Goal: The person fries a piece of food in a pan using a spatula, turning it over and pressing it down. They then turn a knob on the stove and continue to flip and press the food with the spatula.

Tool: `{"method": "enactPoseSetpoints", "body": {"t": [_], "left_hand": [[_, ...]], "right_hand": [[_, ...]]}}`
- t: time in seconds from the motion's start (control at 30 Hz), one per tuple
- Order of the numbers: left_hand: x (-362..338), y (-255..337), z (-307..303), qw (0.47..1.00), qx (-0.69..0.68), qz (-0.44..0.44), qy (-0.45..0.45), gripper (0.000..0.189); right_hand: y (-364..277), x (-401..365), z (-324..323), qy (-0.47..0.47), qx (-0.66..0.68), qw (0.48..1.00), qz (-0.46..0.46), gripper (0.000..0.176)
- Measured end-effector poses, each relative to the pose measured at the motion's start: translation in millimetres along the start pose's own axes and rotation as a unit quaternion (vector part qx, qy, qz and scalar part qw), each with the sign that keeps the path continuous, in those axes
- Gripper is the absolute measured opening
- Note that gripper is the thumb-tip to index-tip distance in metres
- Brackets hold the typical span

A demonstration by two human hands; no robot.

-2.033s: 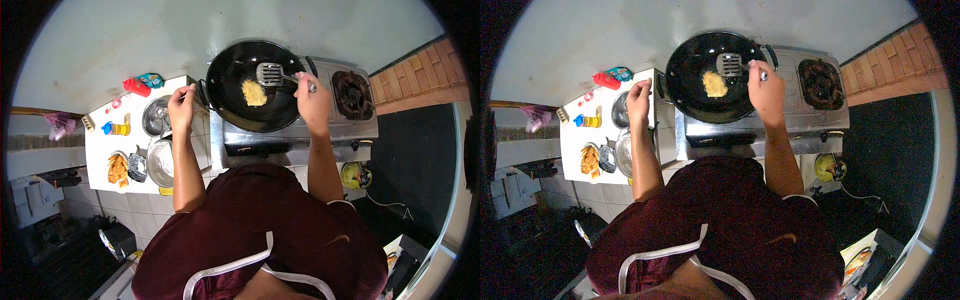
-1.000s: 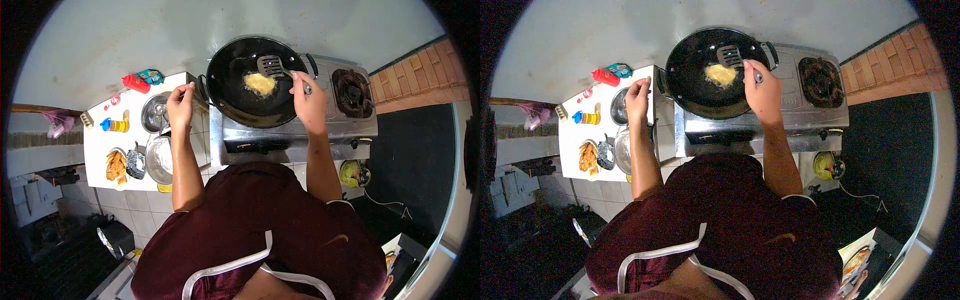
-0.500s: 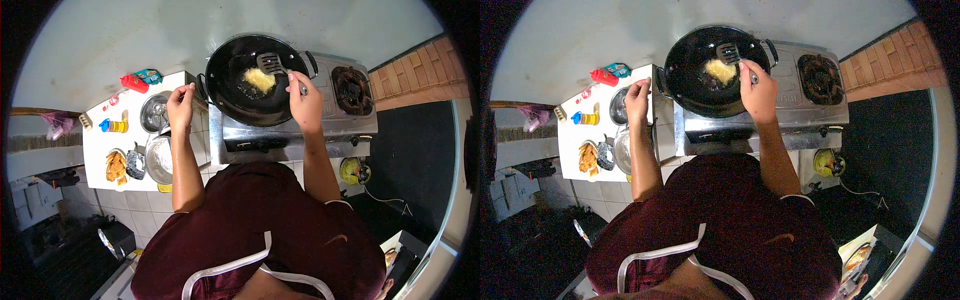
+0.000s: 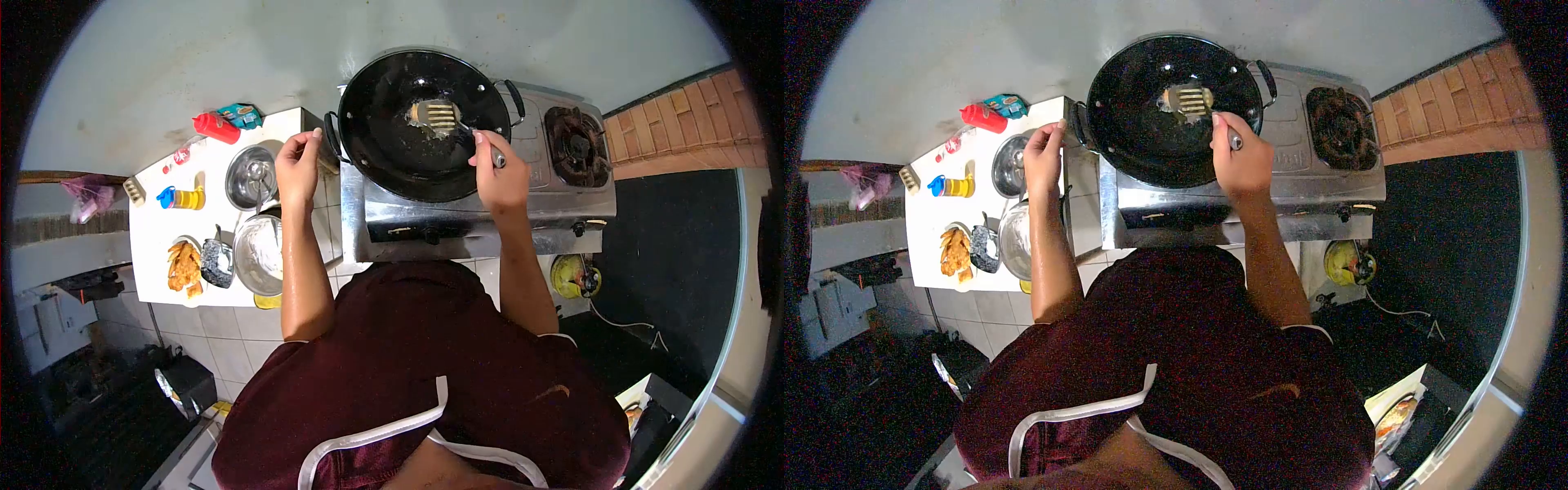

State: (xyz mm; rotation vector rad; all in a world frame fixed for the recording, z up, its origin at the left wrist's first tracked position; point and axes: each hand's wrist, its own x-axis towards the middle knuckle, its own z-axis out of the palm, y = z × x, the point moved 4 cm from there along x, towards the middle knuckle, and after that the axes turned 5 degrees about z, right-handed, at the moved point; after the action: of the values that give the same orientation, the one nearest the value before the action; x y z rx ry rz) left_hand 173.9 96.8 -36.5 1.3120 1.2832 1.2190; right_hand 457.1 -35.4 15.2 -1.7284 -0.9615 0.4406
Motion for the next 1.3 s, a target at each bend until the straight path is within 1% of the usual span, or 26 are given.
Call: {"method": "enactPoseSetpoints", "body": {"t": [0.13, 0.23, 0.37, 0.43, 0.47, 0.53, 0.67, 0.77, 0.87, 1.0, 1.07, 1.1, 1.17, 1.3], "left_hand": [[1.7, 1.9, 1.7, 1.000, -0.003, -0.007, 0.002, 0.024], [1.7, 7.8, 1.2, 1.000, 0.014, -0.004, 0.004, 0.025], [3.7, 7.6, 1.8, 1.000, 0.010, -0.007, 0.007, 0.025], [4.9, 6.9, 2.1, 1.000, 0.004, 0.000, 0.006, 0.025], [5.2, 7.6, 2.3, 1.000, 0.003, 0.000, 0.005, 0.025], [5.4, 9.5, 2.5, 1.000, -0.005, -0.005, 0.007, 0.025], [7.3, 9.3, 0.9, 1.000, -0.004, -0.006, 0.008, 0.024], [8.7, 7.5, 2.7, 1.000, -0.009, -0.001, 0.001, 0.024], [8.0, 8.7, 3.2, 1.000, -0.006, -0.006, 0.003, 0.024], [11.0, 2.6, 0.8, 1.000, -0.014, -0.004, 0.005, 0.023], [11.0, 4.0, 0.9, 1.000, -0.017, -0.007, 0.005, 0.023], [11.0, 5.0, 1.1, 1.000, -0.016, -0.004, 0.004, 0.023], [11.5, 4.9, 1.0, 1.000, -0.014, -0.001, 0.003, 0.023], [13.3, 2.2, 3.4, 1.000, -0.006, 0.000, -0.010, 0.024]], "right_hand": [[-2.6, 1.2, -3.7, -0.013, -0.031, 0.999, 0.029, 0.017], [-6.9, -6.5, -1.4, -0.025, -0.012, 1.000, 0.004, 0.017], [-16.6, -10.6, -2.9, -0.054, -0.017, 0.998, 0.019, 0.017], [-18.2, -11.1, -1.8, -0.072, -0.003, 0.997, 0.003, 0.019], [-18.3, -10.2, -3.1, -0.071, -0.003, 0.997, 0.002, 0.019], [-15.1, -6.0, -9.7, -0.071, 0.044, 0.996, 0.029, 0.021], [-1.9, 17.1, -28.7, -0.038, 0.044, 0.998, 0.032, 0.023], [-2.3, 35.0, -41.3, -0.001, 0.011, 0.999, -0.031, 0.024], [6.4, 46.4, -49.9, -0.004, -0.025, 0.999, -0.026, 0.023], [6.4, 46.6, -56.6, -0.011, -0.032, 0.999, -0.018, 0.023], [11.6, 47.1, -58.3, -0.002, -0.010, 0.998, -0.063, 0.022], [10.5, 46.6, -59.9, -0.002, -0.011, 0.998, -0.063, 0.022], [6.2, 43.2, -62.9, -0.017, -0.051, 0.998, -0.044, 0.022], [-1.3, 39.0, -70.3, -0.020, -0.042, 0.998, -0.029, 0.022]]}}
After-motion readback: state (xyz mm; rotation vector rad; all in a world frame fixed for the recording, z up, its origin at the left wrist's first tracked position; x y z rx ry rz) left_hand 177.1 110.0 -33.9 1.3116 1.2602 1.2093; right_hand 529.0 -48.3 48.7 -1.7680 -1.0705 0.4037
